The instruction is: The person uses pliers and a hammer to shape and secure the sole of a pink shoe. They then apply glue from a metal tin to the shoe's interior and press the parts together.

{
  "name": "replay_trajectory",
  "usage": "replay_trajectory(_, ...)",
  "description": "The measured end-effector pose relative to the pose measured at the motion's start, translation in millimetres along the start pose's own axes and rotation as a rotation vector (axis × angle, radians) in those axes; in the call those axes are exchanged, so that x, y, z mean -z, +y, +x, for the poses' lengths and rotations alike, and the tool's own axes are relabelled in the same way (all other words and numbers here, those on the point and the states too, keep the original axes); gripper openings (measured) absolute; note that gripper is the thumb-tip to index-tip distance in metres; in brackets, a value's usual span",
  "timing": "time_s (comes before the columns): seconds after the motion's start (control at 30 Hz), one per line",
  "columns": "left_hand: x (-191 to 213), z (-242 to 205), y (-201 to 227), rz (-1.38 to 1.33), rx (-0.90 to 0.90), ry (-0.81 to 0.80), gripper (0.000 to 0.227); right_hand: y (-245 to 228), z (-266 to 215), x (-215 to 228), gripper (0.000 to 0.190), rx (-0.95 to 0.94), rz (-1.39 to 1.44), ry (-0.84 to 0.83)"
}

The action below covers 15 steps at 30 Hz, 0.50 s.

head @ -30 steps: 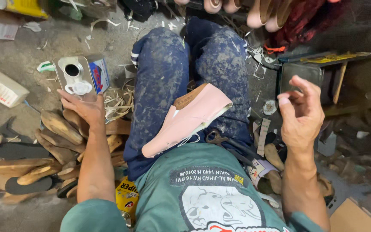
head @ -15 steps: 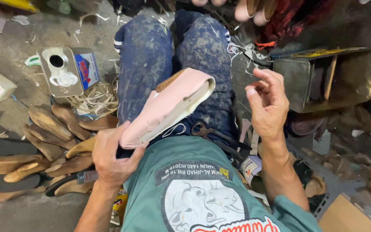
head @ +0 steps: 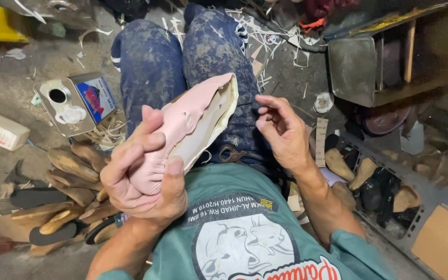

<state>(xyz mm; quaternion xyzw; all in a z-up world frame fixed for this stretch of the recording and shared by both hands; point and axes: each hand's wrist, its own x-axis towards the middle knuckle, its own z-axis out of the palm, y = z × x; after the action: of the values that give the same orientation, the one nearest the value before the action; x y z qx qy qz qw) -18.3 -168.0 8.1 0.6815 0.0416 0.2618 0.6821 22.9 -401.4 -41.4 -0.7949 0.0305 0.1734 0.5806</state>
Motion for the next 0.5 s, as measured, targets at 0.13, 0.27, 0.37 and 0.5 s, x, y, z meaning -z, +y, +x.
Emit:
replay_trajectory(0.13, 2.4, -6.1, -4.8, 0.021, -0.044, -0.032, 0.036, -8.2, 5.7, -5.7, 0.036, -0.055, -0.104, -0.075)
replay_trajectory(0.27, 2.6, -15.2, -10.9, 0.025, -0.082, -0.006, 0.030, -12.7, 10.7, -7.7, 0.040, 0.022, -0.286, -0.141)
replay_trajectory(0.37, 1.3, -17.6, -13.4, 0.032, -0.104, 0.015, 0.030, -12.2, 14.8, -8.6, 0.041, 0.105, -0.415, -0.151)
replay_trajectory(0.5, 2.3, -17.8, -12.9, 0.047, -0.112, -0.009, 0.031, -6.5, 15.4, -9.1, 0.043, 0.193, -0.618, -0.144)
